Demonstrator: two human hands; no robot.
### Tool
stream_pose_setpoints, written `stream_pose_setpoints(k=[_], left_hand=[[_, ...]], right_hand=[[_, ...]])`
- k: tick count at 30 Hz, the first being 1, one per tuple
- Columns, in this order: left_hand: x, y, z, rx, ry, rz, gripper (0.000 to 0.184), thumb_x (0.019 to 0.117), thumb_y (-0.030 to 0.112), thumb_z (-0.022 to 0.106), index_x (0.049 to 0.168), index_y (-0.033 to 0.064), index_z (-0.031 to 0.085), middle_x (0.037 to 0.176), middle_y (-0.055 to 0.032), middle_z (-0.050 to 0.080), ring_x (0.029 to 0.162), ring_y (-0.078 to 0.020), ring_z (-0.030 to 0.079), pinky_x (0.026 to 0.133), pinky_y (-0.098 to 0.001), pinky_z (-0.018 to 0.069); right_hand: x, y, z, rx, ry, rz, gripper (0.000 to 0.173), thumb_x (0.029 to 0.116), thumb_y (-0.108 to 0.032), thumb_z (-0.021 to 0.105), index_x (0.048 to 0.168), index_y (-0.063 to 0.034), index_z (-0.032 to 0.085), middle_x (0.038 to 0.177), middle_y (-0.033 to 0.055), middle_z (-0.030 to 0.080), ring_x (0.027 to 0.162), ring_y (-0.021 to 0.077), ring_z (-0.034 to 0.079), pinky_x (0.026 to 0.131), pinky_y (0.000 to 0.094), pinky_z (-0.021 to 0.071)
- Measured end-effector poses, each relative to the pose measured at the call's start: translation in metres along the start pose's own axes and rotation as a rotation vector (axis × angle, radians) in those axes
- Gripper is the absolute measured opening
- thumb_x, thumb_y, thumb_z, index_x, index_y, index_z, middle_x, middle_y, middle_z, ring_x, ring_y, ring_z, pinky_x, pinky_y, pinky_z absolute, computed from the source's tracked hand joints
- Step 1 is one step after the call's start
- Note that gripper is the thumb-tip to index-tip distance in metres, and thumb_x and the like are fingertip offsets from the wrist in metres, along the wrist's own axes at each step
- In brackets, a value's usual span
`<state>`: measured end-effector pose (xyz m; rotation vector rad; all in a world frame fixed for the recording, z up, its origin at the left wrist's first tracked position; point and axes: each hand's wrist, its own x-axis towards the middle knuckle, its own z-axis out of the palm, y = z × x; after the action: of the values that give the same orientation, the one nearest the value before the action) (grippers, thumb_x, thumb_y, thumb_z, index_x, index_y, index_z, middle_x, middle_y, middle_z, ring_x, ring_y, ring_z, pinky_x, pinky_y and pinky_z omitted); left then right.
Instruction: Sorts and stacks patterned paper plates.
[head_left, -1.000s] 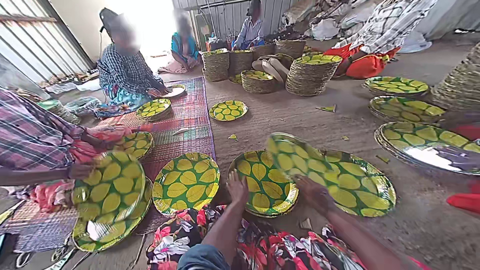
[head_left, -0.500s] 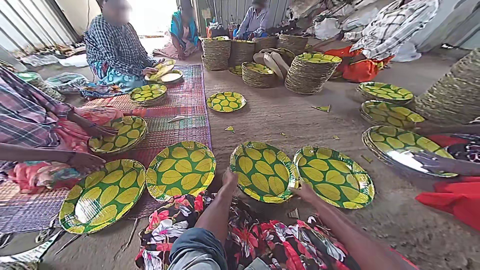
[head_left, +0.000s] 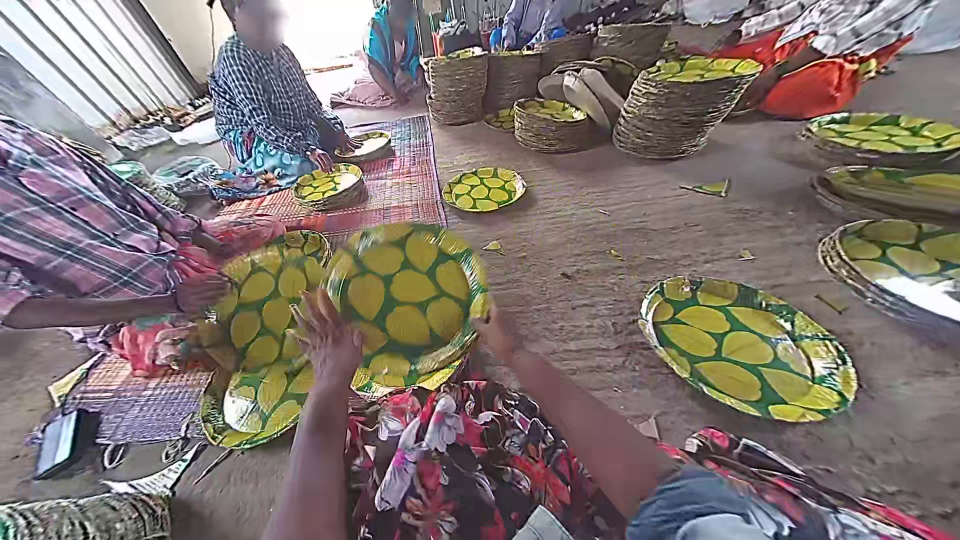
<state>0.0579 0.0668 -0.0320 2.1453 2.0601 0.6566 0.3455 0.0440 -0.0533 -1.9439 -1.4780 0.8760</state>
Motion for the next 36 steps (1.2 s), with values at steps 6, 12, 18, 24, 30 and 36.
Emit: stream_pose_setpoints(k=[6, 12, 18, 24, 30, 36], left_hand=[[-0.032, -0.062, 0.088, 0.289, -0.593, -0.095, 0.065, 0.1106, 0.044, 0.034, 0.164, 0.0076, 0.023, 0.172, -0.0134, 0.018, 0.161, -0.0300, 0.011, 0.121, -0.0679, -0.0085], [0.008, -0.039, 0.068, 0.323, -0.768, -0.096, 0.066, 0.1083, 0.041, 0.048, 0.163, 0.0089, 0.028, 0.171, -0.0125, 0.024, 0.159, -0.0315, 0.019, 0.123, -0.0691, 0.0052], [0.031, 0.033, 0.020, 0.143, -0.730, 0.030, 0.061, 0.1094, 0.038, 0.048, 0.158, 0.0025, 0.037, 0.157, -0.0247, 0.044, 0.146, -0.0412, 0.043, 0.118, -0.0607, 0.0334], [0.015, 0.179, -0.024, 0.038, -0.732, 0.387, 0.058, 0.1108, 0.036, 0.045, 0.159, 0.0047, 0.035, 0.153, -0.0240, 0.050, 0.144, -0.0388, 0.046, 0.120, -0.0564, 0.0332], [-0.042, 0.282, 0.054, -0.086, -0.900, 0.578, 0.054, 0.1108, 0.035, 0.045, 0.159, 0.0093, 0.039, 0.154, -0.0201, 0.050, 0.143, -0.0367, 0.048, 0.118, -0.0584, 0.0360], [-0.091, 0.251, 0.178, 0.017, -1.006, 0.533, 0.056, 0.1069, 0.031, 0.054, 0.156, 0.0082, 0.042, 0.159, -0.0199, 0.043, 0.149, -0.0350, 0.041, 0.122, -0.0542, 0.0324]], right_hand=[[0.015, 0.014, 0.077, -0.327, -0.258, 0.192, 0.070, 0.1109, -0.034, 0.041, 0.167, -0.0079, 0.008, 0.142, 0.0237, 0.060, 0.128, 0.0392, 0.061, 0.104, 0.0564, 0.0488], [0.003, 0.026, 0.033, -0.333, -0.311, 0.140, 0.065, 0.1113, -0.049, 0.035, 0.161, -0.0065, 0.034, 0.148, 0.0247, 0.055, 0.137, 0.0412, 0.054, 0.111, 0.0613, 0.0414], [-0.046, 0.082, -0.075, -0.557, -0.312, 0.130, 0.049, 0.1097, -0.040, 0.046, 0.146, -0.0089, 0.057, 0.140, 0.0245, 0.061, 0.133, 0.0438, 0.056, 0.108, 0.0644, 0.0424], [-0.069, 0.177, -0.204, -0.697, -0.117, 0.335, 0.046, 0.1091, -0.035, 0.051, 0.137, -0.0001, 0.062, 0.134, 0.0313, 0.062, 0.128, 0.0500, 0.058, 0.100, 0.0702, 0.0446], [-0.077, 0.281, -0.214, -0.540, 0.027, 0.527, 0.064, 0.1051, -0.039, 0.059, 0.144, 0.0107, 0.049, 0.151, 0.0372, 0.044, 0.143, 0.0524, 0.041, 0.111, 0.0710, 0.0345], [-0.065, 0.283, -0.201, -0.578, -0.048, 0.547, 0.065, 0.1016, -0.042, 0.064, 0.141, 0.0092, 0.053, 0.153, 0.0308, 0.044, 0.144, 0.0464, 0.042, 0.112, 0.0653, 0.0385]])
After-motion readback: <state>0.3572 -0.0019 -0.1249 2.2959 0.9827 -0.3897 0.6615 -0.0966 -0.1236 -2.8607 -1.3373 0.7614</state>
